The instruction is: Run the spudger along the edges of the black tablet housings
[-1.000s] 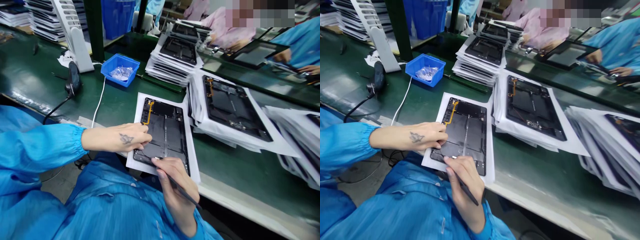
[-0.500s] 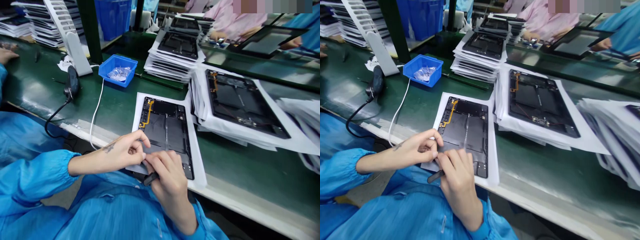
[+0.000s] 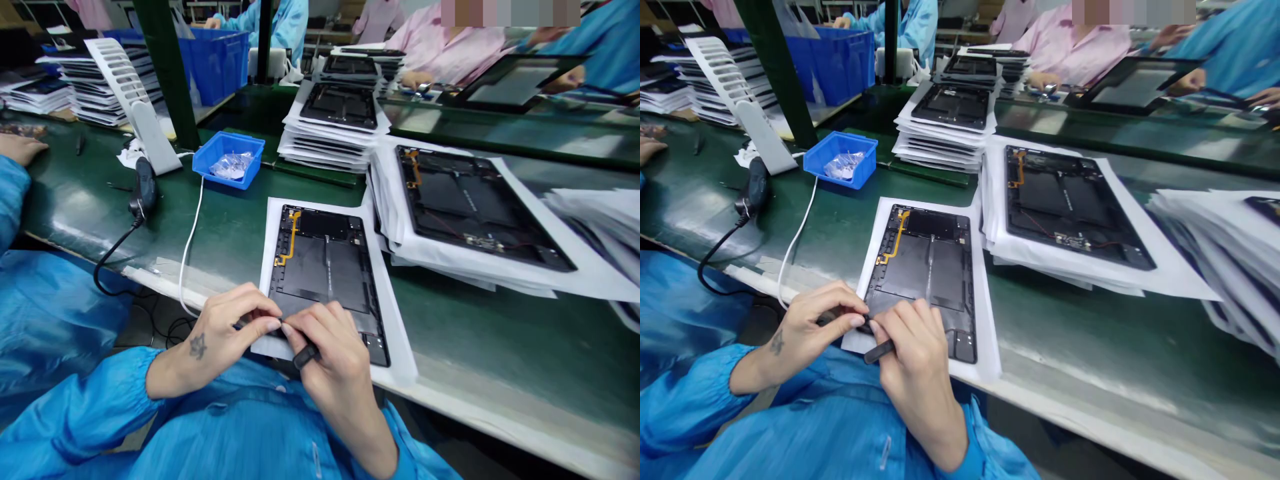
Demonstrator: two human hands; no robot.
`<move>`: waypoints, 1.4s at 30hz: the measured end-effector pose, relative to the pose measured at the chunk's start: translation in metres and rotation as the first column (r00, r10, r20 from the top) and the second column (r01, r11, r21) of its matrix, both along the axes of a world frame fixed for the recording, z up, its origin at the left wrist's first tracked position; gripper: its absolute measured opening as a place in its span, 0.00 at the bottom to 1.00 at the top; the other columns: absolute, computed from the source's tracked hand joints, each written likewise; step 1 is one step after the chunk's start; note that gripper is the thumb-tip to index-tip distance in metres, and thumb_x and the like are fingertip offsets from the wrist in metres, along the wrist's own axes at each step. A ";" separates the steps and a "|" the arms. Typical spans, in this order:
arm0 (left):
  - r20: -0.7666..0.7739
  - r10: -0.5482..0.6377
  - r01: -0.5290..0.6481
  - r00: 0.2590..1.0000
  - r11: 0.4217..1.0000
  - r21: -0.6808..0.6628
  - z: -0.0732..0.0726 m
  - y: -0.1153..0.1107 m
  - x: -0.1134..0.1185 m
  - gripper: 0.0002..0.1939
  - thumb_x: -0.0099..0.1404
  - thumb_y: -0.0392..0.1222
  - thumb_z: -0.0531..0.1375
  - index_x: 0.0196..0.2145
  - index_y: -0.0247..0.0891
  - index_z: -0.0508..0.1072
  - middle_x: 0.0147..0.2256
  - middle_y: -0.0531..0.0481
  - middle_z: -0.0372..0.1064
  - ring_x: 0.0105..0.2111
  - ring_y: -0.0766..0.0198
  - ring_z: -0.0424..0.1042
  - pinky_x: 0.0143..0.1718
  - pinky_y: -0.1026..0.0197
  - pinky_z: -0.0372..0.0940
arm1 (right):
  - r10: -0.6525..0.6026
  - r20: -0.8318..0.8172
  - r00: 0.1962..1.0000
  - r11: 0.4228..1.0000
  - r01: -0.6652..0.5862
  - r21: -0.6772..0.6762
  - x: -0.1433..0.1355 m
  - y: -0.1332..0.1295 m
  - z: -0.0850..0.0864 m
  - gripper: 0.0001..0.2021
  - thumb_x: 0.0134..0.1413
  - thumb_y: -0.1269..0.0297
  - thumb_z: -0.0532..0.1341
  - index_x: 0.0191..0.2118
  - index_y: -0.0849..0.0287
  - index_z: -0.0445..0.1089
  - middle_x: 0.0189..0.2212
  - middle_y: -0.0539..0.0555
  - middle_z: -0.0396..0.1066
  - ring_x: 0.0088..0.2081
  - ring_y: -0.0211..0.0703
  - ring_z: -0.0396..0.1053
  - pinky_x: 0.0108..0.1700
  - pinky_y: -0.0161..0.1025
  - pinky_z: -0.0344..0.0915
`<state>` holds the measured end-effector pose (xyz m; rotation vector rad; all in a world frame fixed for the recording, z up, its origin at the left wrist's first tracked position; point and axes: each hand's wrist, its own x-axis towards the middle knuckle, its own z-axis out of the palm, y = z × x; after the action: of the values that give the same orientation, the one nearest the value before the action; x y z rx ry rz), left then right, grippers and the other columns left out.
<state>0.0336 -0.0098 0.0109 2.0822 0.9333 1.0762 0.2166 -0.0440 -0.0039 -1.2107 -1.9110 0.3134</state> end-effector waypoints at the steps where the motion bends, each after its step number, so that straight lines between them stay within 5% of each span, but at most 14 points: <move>1: -0.006 0.004 -0.004 1.000 1.000 0.013 0.000 0.000 0.001 0.02 0.70 0.32 0.62 0.38 0.36 0.75 0.33 0.54 0.73 0.33 0.71 0.72 0.35 0.71 0.65 | -0.004 0.004 1.000 1.000 0.004 0.008 0.000 0.000 0.000 0.10 0.64 0.78 0.58 0.32 0.58 0.69 0.28 0.50 0.68 0.32 0.41 0.58 0.35 0.43 0.50; 6: -0.061 -0.002 0.006 0.998 0.998 0.059 -0.001 0.000 -0.001 0.03 0.71 0.31 0.60 0.38 0.36 0.73 0.33 0.53 0.71 0.33 0.71 0.71 0.35 0.69 0.65 | -0.003 0.024 1.000 0.999 0.002 0.040 0.000 0.000 -0.001 0.09 0.64 0.77 0.59 0.32 0.59 0.69 0.28 0.51 0.69 0.33 0.42 0.59 0.35 0.43 0.52; 9: -0.121 -0.020 0.031 0.992 0.995 0.096 -0.002 0.003 -0.006 0.04 0.72 0.31 0.59 0.39 0.35 0.72 0.34 0.52 0.71 0.34 0.70 0.71 0.36 0.68 0.64 | 0.025 0.033 0.999 0.996 -0.028 0.088 0.004 0.000 -0.002 0.07 0.64 0.77 0.59 0.43 0.61 0.72 0.36 0.54 0.74 0.37 0.44 0.63 0.39 0.43 0.57; 12: -0.229 -0.036 0.083 0.973 0.977 0.199 -0.003 0.007 -0.012 0.04 0.74 0.32 0.57 0.40 0.34 0.71 0.34 0.50 0.70 0.35 0.66 0.69 0.37 0.64 0.65 | 0.100 0.112 0.989 0.987 -0.113 0.111 0.009 -0.001 -0.005 0.14 0.63 0.79 0.59 0.53 0.63 0.70 0.42 0.57 0.76 0.39 0.46 0.63 0.40 0.43 0.60; 21: -0.520 0.008 0.241 0.854 0.880 0.409 -0.003 0.008 -0.019 0.06 0.73 0.30 0.54 0.42 0.31 0.71 0.35 0.46 0.71 0.34 0.60 0.66 0.36 0.59 0.66 | 0.138 0.324 0.936 0.964 -0.202 0.174 0.014 0.000 -0.003 0.14 0.67 0.77 0.52 0.48 0.67 0.75 0.42 0.59 0.77 0.35 0.46 0.61 0.35 0.45 0.56; 29: -0.405 0.081 0.125 0.911 0.881 0.456 -0.004 0.005 -0.033 0.12 0.72 0.30 0.57 0.51 0.36 0.71 0.40 0.45 0.75 0.37 0.62 0.73 0.39 0.60 0.70 | 0.144 0.382 0.913 0.963 -0.218 0.160 0.016 0.002 -0.002 0.17 0.70 0.74 0.48 0.49 0.64 0.74 0.42 0.58 0.78 0.35 0.46 0.62 0.35 0.45 0.58; 35: -0.477 0.056 0.248 0.877 0.798 0.549 -0.006 0.002 -0.033 0.16 0.74 0.29 0.52 0.56 0.30 0.69 0.41 0.40 0.75 0.41 0.58 0.75 0.40 0.56 0.74 | 0.156 0.372 0.915 0.953 -0.238 0.186 0.012 0.003 -0.002 0.15 0.68 0.75 0.50 0.49 0.66 0.73 0.41 0.59 0.78 0.34 0.46 0.62 0.34 0.45 0.58; 38: -0.528 0.069 0.309 0.846 0.743 0.593 -0.002 0.001 -0.031 0.14 0.74 0.30 0.50 0.53 0.24 0.70 0.41 0.37 0.75 0.39 0.56 0.74 0.38 0.55 0.74 | 0.177 0.304 0.936 0.963 -0.229 0.143 0.016 0.002 0.002 0.13 0.71 0.64 0.54 0.50 0.66 0.72 0.42 0.60 0.77 0.36 0.46 0.65 0.36 0.45 0.62; 42: -0.638 0.143 0.367 0.757 0.714 0.596 -0.001 -0.008 -0.030 0.15 0.73 0.30 0.51 0.53 0.22 0.70 0.41 0.36 0.74 0.39 0.55 0.74 0.39 0.54 0.73 | 0.181 0.252 0.951 0.979 -0.198 0.043 0.032 0.007 0.019 0.33 0.68 0.41 0.43 0.57 0.65 0.67 0.43 0.62 0.73 0.40 0.49 0.69 0.40 0.44 0.68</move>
<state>0.0035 -0.0173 0.0099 3.2540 0.7011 0.6547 0.2483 -0.0374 0.0154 -1.0630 -2.2425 0.2035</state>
